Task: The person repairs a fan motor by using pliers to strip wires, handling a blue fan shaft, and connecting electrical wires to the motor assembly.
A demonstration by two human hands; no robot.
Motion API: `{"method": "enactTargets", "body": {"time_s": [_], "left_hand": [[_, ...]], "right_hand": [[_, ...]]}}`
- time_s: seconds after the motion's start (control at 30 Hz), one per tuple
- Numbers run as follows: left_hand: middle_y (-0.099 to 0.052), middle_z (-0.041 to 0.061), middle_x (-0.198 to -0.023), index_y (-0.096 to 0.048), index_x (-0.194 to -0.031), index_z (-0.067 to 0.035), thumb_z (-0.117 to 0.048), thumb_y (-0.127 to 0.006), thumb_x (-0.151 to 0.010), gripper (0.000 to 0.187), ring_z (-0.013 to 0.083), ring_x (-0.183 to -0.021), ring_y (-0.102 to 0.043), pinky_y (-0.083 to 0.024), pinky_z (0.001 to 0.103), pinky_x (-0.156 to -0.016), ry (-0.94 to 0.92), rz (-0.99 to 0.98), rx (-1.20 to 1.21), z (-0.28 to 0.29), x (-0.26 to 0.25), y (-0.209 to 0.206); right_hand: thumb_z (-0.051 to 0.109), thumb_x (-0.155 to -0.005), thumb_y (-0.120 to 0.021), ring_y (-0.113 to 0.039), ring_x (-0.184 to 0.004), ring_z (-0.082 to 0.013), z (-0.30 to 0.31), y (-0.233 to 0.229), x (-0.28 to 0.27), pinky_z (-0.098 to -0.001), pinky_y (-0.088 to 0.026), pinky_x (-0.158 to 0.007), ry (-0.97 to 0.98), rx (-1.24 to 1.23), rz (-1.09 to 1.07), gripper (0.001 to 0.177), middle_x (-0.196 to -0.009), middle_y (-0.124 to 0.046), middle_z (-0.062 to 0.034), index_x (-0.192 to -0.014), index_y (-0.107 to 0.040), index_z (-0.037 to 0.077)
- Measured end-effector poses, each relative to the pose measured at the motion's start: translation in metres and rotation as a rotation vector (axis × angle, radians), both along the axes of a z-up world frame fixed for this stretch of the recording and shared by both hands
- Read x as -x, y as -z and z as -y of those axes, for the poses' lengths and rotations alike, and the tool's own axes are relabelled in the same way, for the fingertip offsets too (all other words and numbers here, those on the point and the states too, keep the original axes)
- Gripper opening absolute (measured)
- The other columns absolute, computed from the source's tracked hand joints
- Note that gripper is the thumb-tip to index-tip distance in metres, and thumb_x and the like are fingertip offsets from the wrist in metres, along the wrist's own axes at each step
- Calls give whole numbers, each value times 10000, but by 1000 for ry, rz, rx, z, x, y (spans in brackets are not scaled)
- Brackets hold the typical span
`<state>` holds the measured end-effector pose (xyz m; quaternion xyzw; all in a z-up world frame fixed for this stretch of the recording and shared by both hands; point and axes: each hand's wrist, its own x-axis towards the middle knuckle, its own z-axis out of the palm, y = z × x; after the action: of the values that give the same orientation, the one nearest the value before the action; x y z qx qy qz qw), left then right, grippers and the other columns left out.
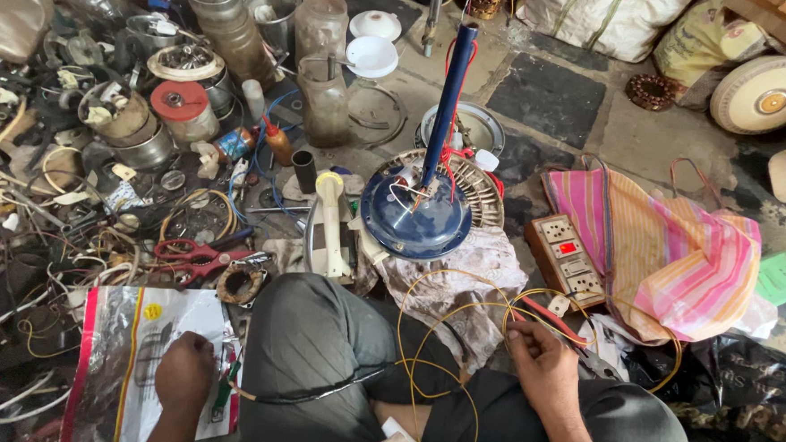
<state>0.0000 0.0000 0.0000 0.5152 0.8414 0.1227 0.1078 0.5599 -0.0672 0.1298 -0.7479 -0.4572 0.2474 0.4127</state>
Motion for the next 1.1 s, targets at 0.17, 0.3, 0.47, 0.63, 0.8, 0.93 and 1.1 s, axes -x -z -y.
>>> {"method": "enactTargets", "body": {"time_s": [0.17, 0.3, 0.47, 0.63, 0.8, 0.93, 1.1], "left_hand": [[-753, 161, -994, -734, -1009, -91, -261, -723, -911, 196, 388, -918, -713, -545, 495, -813, -2, 24, -64, 2, -3, -1], [-721, 158, -942, -703, -1019, -63, -284, -760, -808, 311, 377, -849, -697, -535, 492, -724, 73, 25, -201, 4, -4, -12], [-707, 146, -963, -726, -1051, -59, -243, -737, -991, 194, 331, -832, -677, -516, 429, -738, 187, 129, -641, -51, -44, -94], [-735, 146, -1119, -691, -1272, -43, -88, -708, -972, 304, 189, -979, -735, -596, 280, -843, 644, 688, -604, -154, -164, -220], [-714, 182, -1209, -556, -1346, 22, -195, -788, -929, 524, 245, -1103, -675, -524, 335, -916, 1136, 802, -474, -218, -288, -263], [-763, 140, -934, -706, -1087, -30, -242, -765, -932, 269, 197, -828, -722, -552, 323, -755, 1105, 851, -276, -227, -322, -254], [-720, 120, -724, -726, -931, -30, -285, -826, -880, 278, 231, -617, -698, -505, 370, -594, 921, 605, -427, -209, -328, -262]], "right_hand": [[123, -896, -723, -555, -591, -47, 0, -3, 2, -236, -478, -546, -21, -2, -25, 189, -682, -686, -6, -1055, -773, 36], [121, -892, -718, -556, -573, -47, 0, -2, 2, -237, -478, -541, -25, 24, 21, 197, -645, -678, -12, -1061, -779, 41], [114, -891, -716, -551, -559, -62, -3, 4, -1, -244, -457, -511, -84, -9, 45, 165, -649, -686, -25, -1026, -780, 44], [145, -834, -735, -688, -614, -147, -2, -11, 9, -354, -508, -711, -147, 16, 302, 148, -717, -742, -50, -968, -781, 101], [196, -807, -732, -714, -902, -266, 3, -19, 22, -628, -299, -1027, -255, -12, 570, 124, -886, -765, -48, -907, -758, 127], [218, -803, -732, -697, -948, -273, 4, -24, 24, -641, -285, -1072, -279, 99, 618, 118, -888, -753, -65, -886, -763, 138], [200, -755, -748, -703, -920, -306, -2, -26, 25, -672, -307, -1022, -281, 102, 677, 171, -846, -748, -105, -912, -772, 135]]}}
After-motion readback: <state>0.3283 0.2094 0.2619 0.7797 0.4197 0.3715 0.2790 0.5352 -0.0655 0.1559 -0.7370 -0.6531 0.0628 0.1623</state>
